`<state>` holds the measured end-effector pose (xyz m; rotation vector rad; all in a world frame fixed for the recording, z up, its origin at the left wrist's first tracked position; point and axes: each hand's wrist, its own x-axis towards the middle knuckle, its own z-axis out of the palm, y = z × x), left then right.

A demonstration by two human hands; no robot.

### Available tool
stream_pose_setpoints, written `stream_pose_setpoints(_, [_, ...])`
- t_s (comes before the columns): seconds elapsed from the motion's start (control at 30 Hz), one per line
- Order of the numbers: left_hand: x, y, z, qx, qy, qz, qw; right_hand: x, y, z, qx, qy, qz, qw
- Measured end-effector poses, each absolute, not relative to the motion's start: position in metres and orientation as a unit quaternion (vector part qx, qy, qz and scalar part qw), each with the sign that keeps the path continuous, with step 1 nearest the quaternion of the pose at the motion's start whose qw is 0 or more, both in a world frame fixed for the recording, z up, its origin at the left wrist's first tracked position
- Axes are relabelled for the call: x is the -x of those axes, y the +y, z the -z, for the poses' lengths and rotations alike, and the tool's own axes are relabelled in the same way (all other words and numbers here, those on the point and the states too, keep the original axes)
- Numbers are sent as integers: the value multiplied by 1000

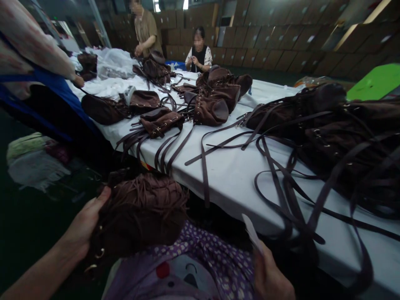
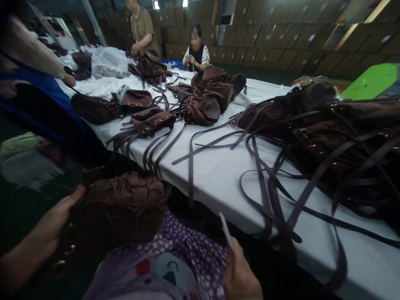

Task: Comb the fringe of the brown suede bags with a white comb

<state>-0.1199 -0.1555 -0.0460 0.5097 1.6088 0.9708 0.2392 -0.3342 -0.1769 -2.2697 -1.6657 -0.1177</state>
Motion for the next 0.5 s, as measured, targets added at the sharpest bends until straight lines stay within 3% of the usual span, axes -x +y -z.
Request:
stream_pose_setpoints(0.13, [103, -165, 50, -230, 650, -405, 600, -147, -292, 144, 631, -704, 39, 323])
stream_pose_setpoints(0.23, [105, -171, 51, -225, 638, -400, 619, -129, -274, 150, 614, -747, 75, 244])
stream_pose_setpoints(0.37, [118, -165, 44, -214, 686, -420, 555, -212, -294, 196, 840, -541, -39, 20])
stream_pose_setpoints(0.4, [123, -163, 43, -211, 693, -428, 540, -239, -306, 207, 887, -455, -79, 18])
stream_pose_setpoints(0.5, [135, -160, 49, -207, 690, -438, 537, -286, -339, 227, 924, -308, -174, 145])
